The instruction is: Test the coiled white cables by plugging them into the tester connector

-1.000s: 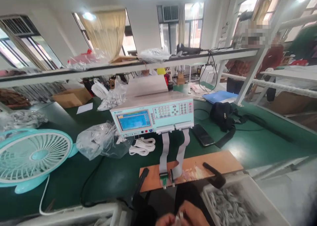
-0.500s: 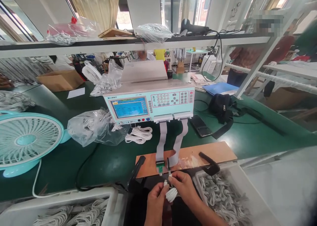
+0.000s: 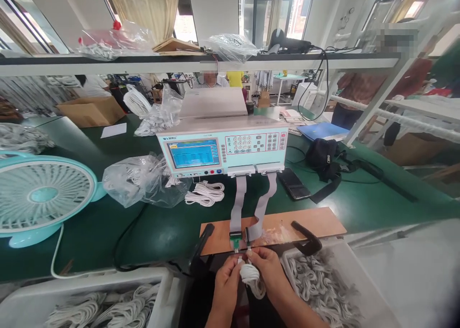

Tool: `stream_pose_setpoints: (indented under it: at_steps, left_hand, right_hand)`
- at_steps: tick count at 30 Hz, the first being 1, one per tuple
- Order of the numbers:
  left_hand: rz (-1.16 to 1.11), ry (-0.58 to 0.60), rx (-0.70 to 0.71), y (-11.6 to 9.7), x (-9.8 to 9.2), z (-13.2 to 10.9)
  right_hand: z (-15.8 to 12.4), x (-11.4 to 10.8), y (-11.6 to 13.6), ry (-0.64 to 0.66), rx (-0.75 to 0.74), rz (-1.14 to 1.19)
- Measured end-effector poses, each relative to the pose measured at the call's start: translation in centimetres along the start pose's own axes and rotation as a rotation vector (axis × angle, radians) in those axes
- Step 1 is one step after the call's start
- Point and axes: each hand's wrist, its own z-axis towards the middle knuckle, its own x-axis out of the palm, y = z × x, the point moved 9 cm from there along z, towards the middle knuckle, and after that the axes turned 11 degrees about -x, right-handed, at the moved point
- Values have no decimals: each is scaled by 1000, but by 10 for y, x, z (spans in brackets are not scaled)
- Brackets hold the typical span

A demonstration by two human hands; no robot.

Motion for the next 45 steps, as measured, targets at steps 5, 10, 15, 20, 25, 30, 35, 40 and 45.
stream_pose_setpoints:
  at_steps: [5, 10, 15, 20, 25, 30, 35, 40, 45]
  left_hand:
    - [-76, -78, -38, 7, -6, -1]
    - [-98, -102, -32, 6, -8, 0]
    - [-186, -123, -61, 13, -7, 2]
    - [-202, -112, -27, 13, -5, 1]
    - [-246, -106, -20, 11, -3, 1]
    - [-365, -132, -66, 17, -3, 2]
    - [-312, -168, -41, 22, -8, 3]
    - [-303, -197, -12, 23, -10, 4]
    - [-368, -152, -27, 23, -4, 1]
  right_hand:
    - [-2, -1, 0, 18, -35, -56]
    - [-4, 1, 4, 79, -82, -163]
    - [-5, 3, 4, 41, -106, -131]
    - [-6, 10, 9, 52, -90, -47]
    - [-6, 11, 12, 86, -85, -57]
    - [-6, 11, 14, 110, -79, -73]
    - [-5, 11, 14, 102, -66, -65]
    - [-3, 10, 11, 128, -81, -72]
    - [-1, 7, 11, 137, -105, -97]
